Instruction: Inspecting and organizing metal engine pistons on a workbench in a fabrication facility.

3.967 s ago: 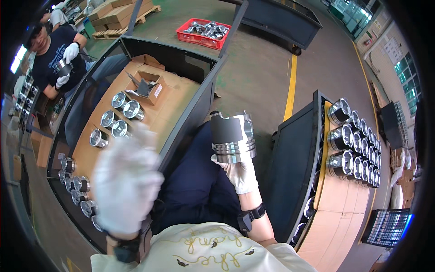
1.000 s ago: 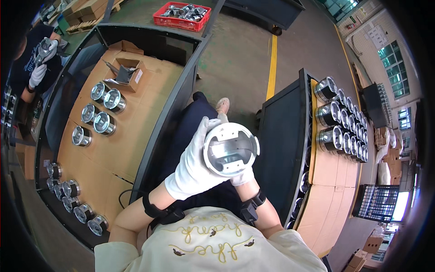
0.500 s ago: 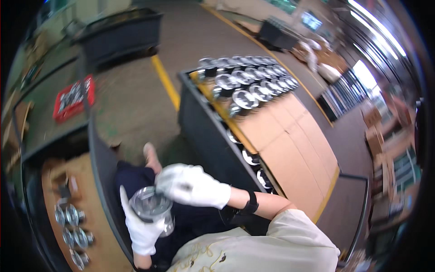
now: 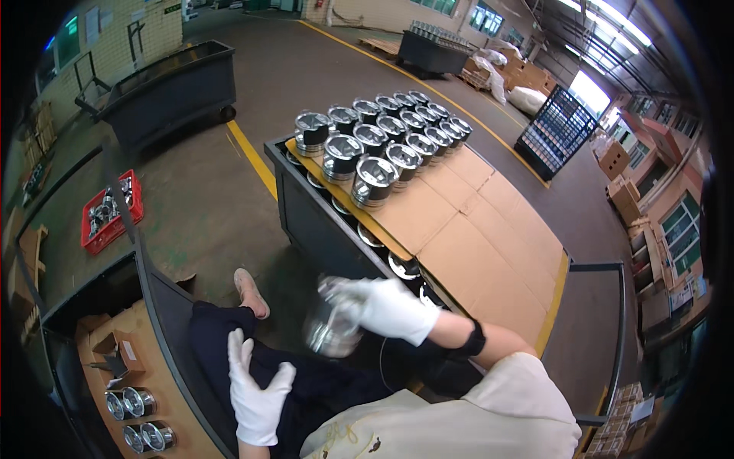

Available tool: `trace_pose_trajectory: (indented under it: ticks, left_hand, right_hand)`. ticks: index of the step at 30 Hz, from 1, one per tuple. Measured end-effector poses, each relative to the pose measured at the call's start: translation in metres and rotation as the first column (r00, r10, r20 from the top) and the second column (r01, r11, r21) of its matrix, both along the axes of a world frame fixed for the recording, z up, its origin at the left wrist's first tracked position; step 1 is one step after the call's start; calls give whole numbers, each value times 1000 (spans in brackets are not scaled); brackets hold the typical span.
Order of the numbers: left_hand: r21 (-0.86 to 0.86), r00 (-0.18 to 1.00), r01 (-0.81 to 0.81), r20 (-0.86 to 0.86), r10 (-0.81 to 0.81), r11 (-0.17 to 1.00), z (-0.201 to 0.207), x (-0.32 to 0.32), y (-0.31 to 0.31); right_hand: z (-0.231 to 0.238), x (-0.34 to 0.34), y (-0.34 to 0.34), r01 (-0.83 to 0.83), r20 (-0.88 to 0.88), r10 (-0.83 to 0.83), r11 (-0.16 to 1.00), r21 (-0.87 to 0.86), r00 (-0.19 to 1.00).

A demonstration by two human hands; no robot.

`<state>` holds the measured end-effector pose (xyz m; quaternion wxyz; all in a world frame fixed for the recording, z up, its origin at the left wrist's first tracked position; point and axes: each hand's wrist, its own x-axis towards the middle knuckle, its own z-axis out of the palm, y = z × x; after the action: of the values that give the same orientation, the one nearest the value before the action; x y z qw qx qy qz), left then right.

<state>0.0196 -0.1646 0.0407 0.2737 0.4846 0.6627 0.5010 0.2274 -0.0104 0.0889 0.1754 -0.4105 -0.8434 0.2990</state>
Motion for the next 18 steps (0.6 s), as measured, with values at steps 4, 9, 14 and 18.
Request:
trace_pose_trajectory:
  ticks: [4, 9, 14, 18]
  left_hand:
    - [-62, 922, -264, 277, 270, 963, -8, -32, -34]
    - [-14, 842, -468, 298, 451, 884, -19, -67, -67]
    - [-39, 756, -633, 185, 628, 773, -8, -95, -102]
    - [-66, 687, -723, 29, 726, 688, -15, -132, -132]
  right_hand:
    - [9, 39, 48, 369, -36, -370, 929, -26, 928]
    - [-3, 70, 110, 452, 240, -610, 750, 482, 756]
    - [-50, 92, 160, 422, 167, -574, 742, 521, 802]
    - [-53, 84, 163, 367, 193, -563, 723, 585, 803]
